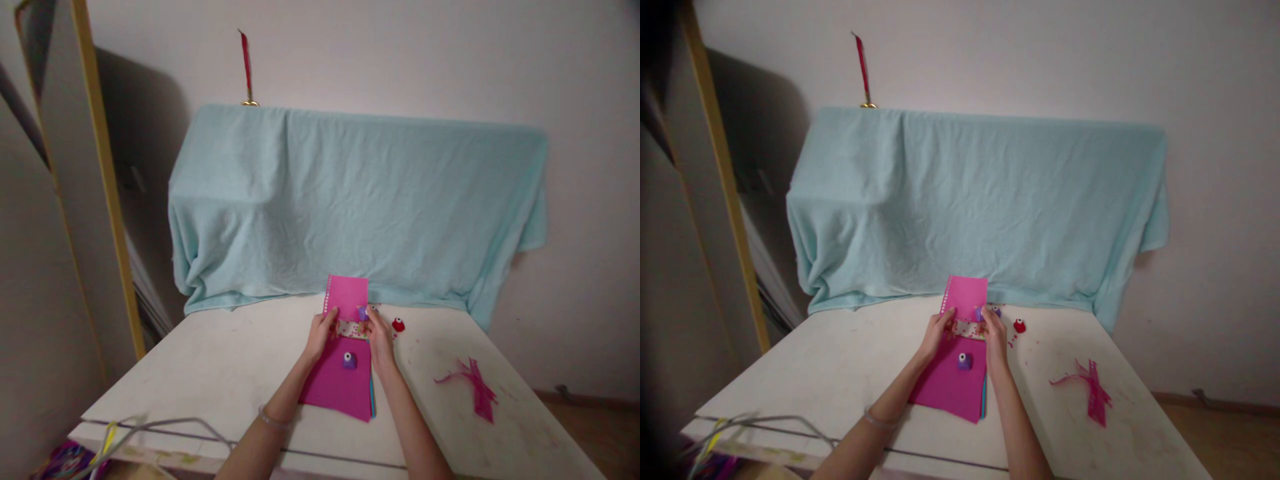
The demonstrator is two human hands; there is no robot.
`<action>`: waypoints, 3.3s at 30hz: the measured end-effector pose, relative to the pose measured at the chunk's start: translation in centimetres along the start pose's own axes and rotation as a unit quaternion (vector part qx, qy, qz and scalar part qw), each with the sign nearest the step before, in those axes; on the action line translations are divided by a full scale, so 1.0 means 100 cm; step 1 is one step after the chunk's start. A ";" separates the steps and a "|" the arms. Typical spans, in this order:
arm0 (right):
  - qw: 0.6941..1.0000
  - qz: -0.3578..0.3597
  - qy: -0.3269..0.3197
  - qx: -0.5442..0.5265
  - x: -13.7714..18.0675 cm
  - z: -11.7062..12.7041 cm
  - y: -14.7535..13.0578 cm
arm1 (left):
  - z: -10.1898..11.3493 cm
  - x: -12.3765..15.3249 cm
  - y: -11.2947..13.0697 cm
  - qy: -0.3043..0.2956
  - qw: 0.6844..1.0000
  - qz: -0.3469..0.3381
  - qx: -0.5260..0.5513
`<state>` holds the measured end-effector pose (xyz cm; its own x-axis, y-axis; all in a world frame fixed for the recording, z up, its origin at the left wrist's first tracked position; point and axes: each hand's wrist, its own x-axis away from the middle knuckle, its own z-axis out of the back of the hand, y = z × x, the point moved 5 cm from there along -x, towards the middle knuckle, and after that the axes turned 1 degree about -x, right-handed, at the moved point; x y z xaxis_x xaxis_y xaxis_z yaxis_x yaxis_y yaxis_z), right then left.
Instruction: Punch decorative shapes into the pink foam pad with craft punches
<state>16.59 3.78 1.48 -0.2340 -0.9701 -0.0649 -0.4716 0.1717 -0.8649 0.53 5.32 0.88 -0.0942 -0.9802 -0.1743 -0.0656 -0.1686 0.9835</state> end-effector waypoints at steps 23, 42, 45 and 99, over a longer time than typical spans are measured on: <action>1.000 0.003 -0.030 0.007 -0.001 -0.003 0.006 | -0.012 0.005 -0.007 -0.051 0.998 0.023 0.028; 0.999 -0.015 -0.025 0.029 -0.001 -0.007 0.004 | -0.015 0.006 -0.012 -0.069 0.996 0.035 0.039; 0.999 -0.018 -0.025 0.023 -0.001 -0.007 0.004 | -0.014 0.006 -0.013 -0.067 0.996 0.041 0.036; 0.999 0.003 -0.019 0.041 0.003 -0.005 0.002 | -0.014 0.002 -0.016 -0.051 0.996 0.017 -0.073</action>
<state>16.00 3.56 1.56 -0.2028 -0.9753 -0.0880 -0.3989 0.1644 -0.9022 1.96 5.26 -0.68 -0.1945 -0.9713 -0.1366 0.0841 -0.1553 0.9843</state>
